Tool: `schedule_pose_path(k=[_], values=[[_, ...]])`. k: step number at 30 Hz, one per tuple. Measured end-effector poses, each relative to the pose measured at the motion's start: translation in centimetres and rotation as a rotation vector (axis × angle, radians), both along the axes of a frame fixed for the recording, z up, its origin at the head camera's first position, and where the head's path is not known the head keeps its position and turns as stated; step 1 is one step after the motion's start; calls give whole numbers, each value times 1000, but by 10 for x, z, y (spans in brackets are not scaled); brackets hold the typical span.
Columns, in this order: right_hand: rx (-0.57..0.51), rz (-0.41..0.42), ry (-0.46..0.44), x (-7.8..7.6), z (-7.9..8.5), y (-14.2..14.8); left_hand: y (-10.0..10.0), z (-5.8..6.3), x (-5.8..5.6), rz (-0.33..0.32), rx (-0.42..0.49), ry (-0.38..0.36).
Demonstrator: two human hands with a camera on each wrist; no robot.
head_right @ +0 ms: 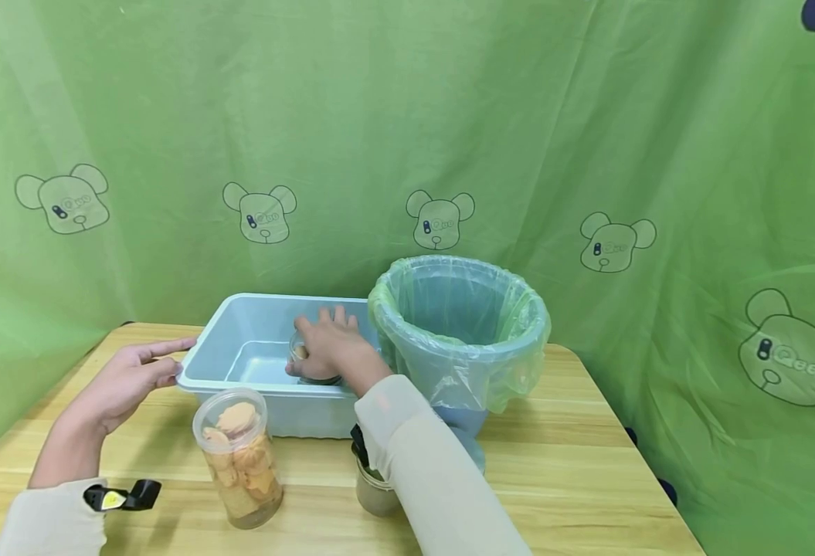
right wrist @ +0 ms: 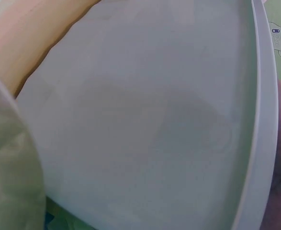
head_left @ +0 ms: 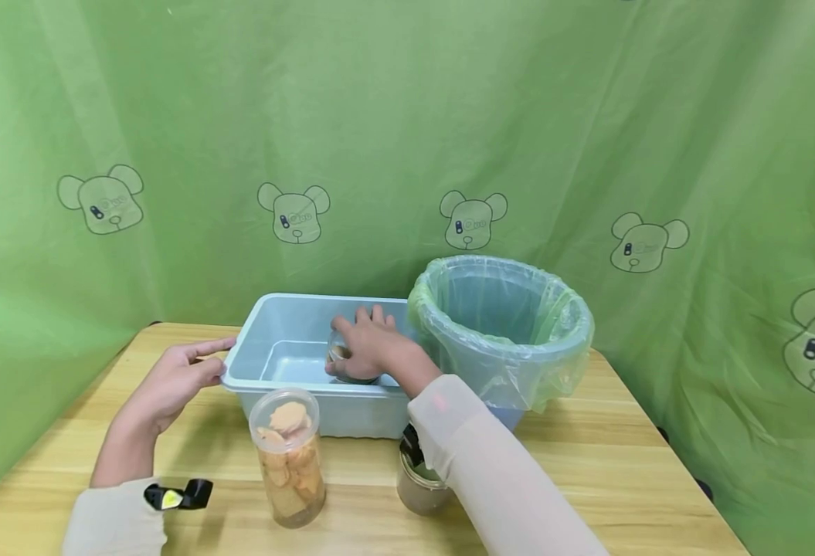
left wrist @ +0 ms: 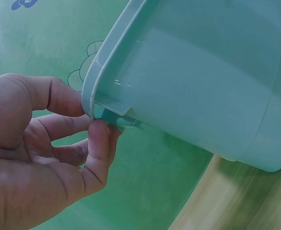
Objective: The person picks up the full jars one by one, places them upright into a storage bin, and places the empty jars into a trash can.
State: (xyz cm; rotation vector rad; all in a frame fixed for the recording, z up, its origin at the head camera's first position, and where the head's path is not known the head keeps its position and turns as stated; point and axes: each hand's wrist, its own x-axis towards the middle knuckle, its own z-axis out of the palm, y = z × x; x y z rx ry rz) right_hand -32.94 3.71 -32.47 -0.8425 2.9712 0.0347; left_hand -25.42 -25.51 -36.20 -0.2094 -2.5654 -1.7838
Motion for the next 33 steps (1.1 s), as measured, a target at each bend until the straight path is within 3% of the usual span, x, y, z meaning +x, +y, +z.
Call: schedule_pose_path(k=[16,33], values=[[40,39,36,13,16,4,-2,0,0,-6,3,-8],[54,293,257,54,45,8,-2,-1,-1,-7,-8,0]])
